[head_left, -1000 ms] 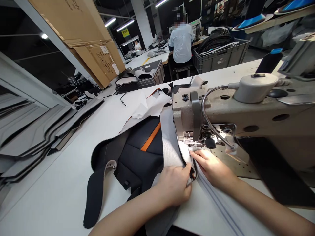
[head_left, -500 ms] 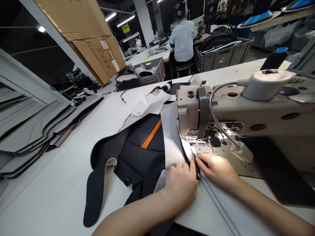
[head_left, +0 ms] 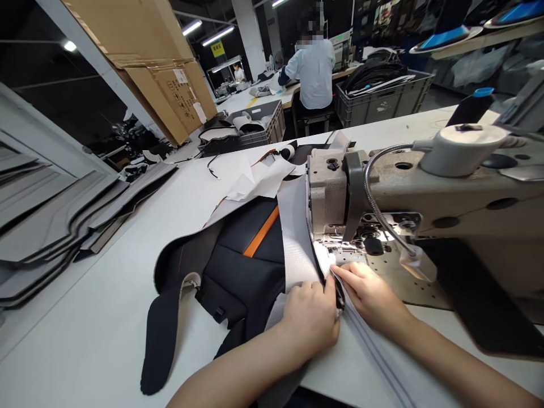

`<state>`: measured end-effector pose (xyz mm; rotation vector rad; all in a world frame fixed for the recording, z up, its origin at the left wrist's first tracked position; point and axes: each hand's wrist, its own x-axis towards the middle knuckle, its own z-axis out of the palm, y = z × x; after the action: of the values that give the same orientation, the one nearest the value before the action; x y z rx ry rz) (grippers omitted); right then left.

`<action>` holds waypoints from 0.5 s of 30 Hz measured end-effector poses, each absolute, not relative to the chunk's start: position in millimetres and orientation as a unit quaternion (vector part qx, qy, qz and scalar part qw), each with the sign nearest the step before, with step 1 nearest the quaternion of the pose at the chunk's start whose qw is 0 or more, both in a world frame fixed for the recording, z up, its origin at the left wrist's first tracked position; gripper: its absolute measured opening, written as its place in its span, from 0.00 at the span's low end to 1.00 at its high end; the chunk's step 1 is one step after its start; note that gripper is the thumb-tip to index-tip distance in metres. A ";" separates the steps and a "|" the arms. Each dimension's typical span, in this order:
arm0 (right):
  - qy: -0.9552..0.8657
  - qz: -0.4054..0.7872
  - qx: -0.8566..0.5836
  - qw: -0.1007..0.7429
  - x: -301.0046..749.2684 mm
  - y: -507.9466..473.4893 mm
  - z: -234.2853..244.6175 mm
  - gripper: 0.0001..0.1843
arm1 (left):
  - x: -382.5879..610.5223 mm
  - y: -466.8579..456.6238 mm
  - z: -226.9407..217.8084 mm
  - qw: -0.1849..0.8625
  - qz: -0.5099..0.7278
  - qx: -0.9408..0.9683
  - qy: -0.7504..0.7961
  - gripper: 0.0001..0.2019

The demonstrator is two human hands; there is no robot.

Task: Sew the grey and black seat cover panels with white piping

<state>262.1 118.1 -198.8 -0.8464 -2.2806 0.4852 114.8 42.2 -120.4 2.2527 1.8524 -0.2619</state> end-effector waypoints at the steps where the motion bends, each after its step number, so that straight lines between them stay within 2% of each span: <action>1: -0.873 0.187 -0.315 0.320 261.0 116.8 -198.5 0.17 | 115.2 41.4 -122.3 0.102 -0.087 0.765 0.630 0.33; 10: -0.898 0.166 -0.321 0.249 260.4 120.1 -195.4 0.20 | 115.4 50.6 -124.0 0.093 -0.065 0.755 0.646 0.29; 15: -0.877 0.198 -0.341 0.273 260.3 127.2 -190.5 0.20 | 117.7 61.2 -122.0 0.075 -0.051 0.750 0.655 0.27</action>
<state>260.3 127.2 -190.5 -0.9188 -2.3605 0.5326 117.7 61.2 -122.0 2.2496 1.9646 -0.1543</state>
